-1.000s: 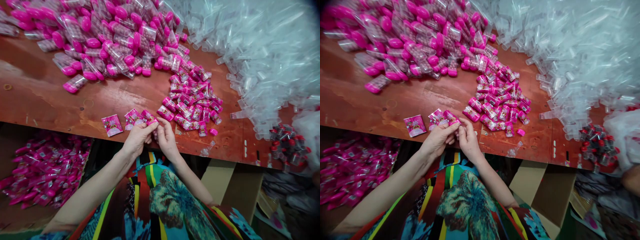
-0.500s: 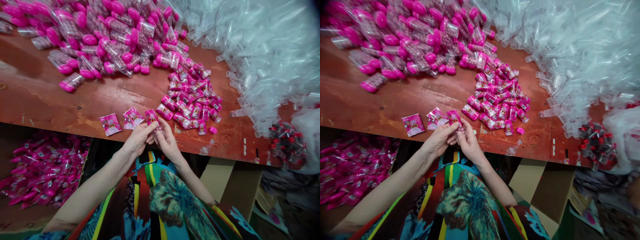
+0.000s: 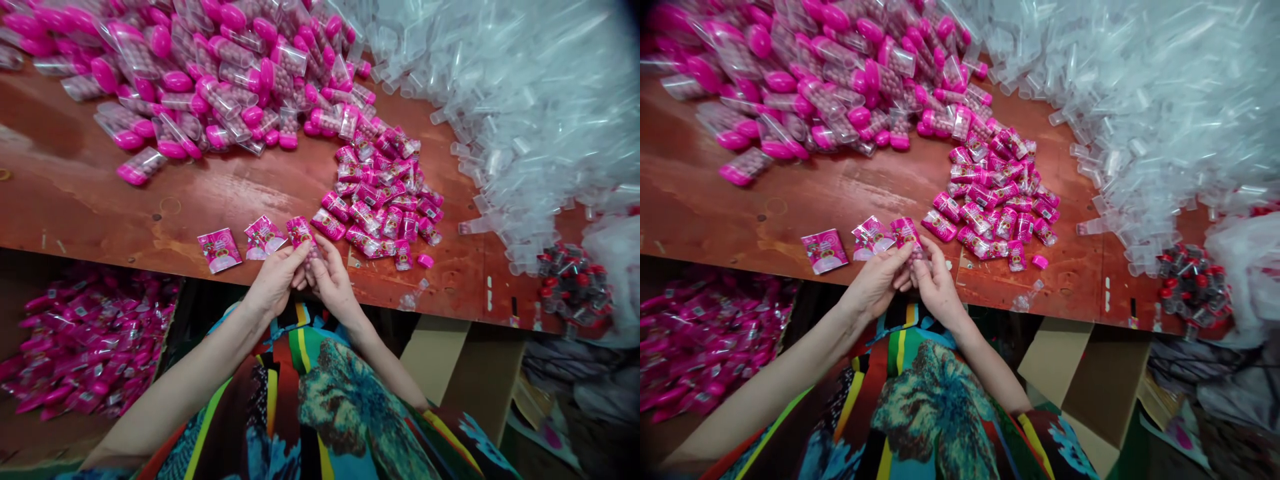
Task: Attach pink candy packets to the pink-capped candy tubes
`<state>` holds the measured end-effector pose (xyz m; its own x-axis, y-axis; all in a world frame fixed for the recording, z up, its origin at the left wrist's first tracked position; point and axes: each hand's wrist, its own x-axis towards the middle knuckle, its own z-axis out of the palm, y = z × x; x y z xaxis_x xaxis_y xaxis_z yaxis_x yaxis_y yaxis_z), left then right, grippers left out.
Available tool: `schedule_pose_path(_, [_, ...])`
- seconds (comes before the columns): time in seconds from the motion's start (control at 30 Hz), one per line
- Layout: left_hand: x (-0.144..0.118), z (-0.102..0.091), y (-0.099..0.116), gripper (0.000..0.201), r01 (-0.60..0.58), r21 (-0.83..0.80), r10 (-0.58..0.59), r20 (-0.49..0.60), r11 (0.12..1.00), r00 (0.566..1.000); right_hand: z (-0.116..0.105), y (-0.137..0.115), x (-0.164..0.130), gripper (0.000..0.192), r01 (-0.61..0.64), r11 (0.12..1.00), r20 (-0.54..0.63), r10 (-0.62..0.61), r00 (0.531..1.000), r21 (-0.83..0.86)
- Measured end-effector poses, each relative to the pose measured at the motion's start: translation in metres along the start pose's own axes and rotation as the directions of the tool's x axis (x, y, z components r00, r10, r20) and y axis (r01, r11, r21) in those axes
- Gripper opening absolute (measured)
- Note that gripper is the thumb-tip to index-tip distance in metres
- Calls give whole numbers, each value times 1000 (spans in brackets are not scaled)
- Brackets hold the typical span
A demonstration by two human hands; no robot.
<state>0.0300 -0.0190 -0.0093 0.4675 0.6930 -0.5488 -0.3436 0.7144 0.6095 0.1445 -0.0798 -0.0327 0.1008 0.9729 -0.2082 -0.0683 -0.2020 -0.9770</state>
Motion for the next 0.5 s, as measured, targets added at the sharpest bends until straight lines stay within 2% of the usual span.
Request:
schedule_pose_path(0.2, [3,-6,7,42,-19,-4,19,-1,1000,1000,4,-5,2,52,-121,977,19,119,993,173])
schedule_pose_path(0.27, [3,-4,1,45,-28,-26,27,-48,999,998,8,-3,2,52,-85,991,-21,88,996,103])
schedule_pose_path(0.37, [2,-1,-7,49,-59,-42,51,-161,997,986,12,2,3,50,20,995,-79,-27,997,-93])
schedule_pose_path(0.4, [2,0,-8,50,-68,-46,57,-194,997,979,12,2,4,49,22,994,-82,-31,996,-105])
schedule_pose_path(0.43, [1,1,-8,50,-67,-51,54,-212,996,976,12,2,5,50,-2,998,-75,-3,997,-68])
schedule_pose_path(0.5, [0,0,-5,48,-46,-71,31,-200,996,979,9,-2,6,53,-118,987,-19,121,992,111])
